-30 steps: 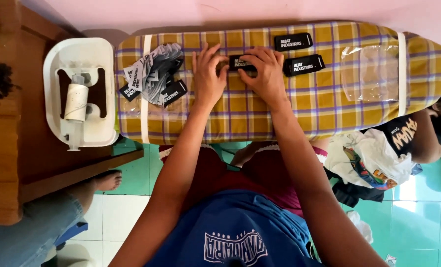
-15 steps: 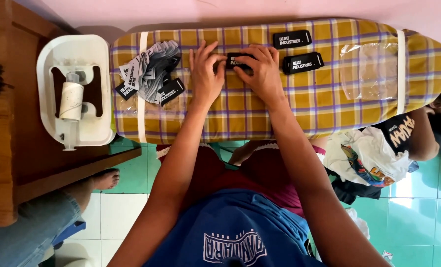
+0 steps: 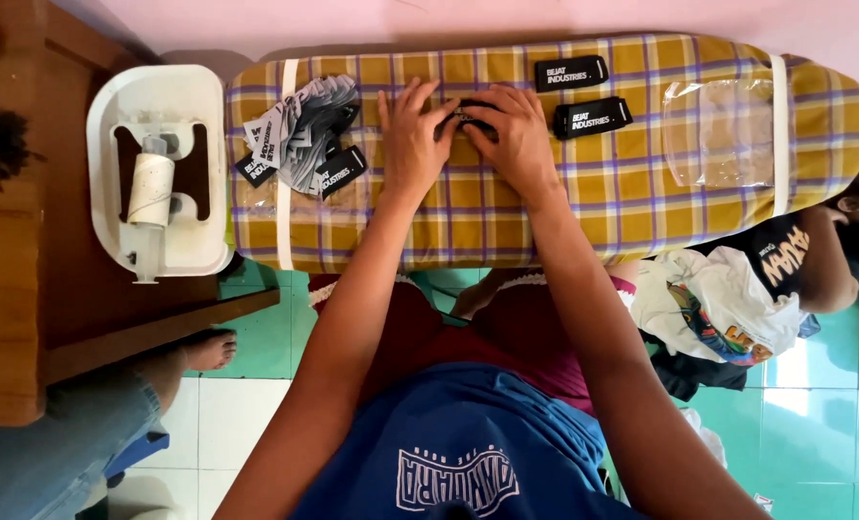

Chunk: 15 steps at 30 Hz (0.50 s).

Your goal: Folding small black clothing labels in half and arranging them on a workspace.

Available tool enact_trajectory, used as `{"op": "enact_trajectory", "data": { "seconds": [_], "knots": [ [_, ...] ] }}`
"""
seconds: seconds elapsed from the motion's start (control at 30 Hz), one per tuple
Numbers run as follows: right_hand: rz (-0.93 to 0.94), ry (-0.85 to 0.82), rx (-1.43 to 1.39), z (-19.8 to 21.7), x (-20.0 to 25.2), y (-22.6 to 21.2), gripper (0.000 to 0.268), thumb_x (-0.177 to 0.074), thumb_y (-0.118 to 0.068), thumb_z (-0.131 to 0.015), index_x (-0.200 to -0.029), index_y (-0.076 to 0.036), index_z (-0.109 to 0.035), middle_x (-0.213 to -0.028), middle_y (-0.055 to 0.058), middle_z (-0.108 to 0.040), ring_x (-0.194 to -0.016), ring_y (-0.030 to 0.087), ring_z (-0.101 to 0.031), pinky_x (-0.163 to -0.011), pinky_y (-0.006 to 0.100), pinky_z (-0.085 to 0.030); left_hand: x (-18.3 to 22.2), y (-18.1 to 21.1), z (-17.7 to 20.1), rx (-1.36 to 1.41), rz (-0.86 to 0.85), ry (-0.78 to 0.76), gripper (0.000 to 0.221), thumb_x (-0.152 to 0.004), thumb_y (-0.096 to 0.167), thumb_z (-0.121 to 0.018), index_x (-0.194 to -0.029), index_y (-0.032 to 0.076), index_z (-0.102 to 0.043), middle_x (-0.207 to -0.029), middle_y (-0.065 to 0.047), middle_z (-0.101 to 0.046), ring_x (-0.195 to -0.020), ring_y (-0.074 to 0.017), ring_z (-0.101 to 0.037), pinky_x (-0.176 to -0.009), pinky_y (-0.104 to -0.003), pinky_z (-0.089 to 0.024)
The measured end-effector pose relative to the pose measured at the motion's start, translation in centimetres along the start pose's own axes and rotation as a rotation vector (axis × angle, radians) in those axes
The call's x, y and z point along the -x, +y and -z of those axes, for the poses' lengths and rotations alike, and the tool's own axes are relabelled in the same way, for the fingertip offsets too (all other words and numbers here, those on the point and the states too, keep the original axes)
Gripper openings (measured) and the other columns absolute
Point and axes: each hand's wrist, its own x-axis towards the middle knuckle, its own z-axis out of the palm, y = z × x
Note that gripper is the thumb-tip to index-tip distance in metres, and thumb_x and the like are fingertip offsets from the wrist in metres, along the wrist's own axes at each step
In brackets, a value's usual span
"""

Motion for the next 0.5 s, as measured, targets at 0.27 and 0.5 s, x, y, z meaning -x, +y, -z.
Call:
{"op": "enact_trajectory", "data": {
  "seconds": [0.27,0.5],
  "knots": [
    [-0.109,-0.122,-0.14,1.3,0.4,-0.8,0.032,-0.098,-0.007,-0.074,-0.129,-0.001,-0.072,-0.135,0.018,-0.067,-0.131,0.04,-0.055,-0.111,0.056,-0.044,0.5,0.1,0.0,-0.012,-0.032,-0.006,0.022,-0.096,0.019,-0.076,-0.117,0.014,-0.08,-0.138,-0.011,-0.065,-0.135,-0.0361,-0.053,-0.116,-0.07,-0.024],
    [-0.173,-0.229,-0.089,3.9,1.8,-3.1,0.058,-0.098,-0.011,-0.072,-0.15,-0.003,-0.047,-0.149,0.018,-0.053,-0.137,0.038,-0.051,-0.116,0.055,-0.039,0.6,0.3,0.3,0.022,-0.028,-0.02,0.024,-0.099,0.021,-0.073,-0.121,0.014,-0.076,-0.14,-0.009,-0.063,-0.138,-0.0343,-0.051,-0.117,-0.07,-0.021]
  ]
}}
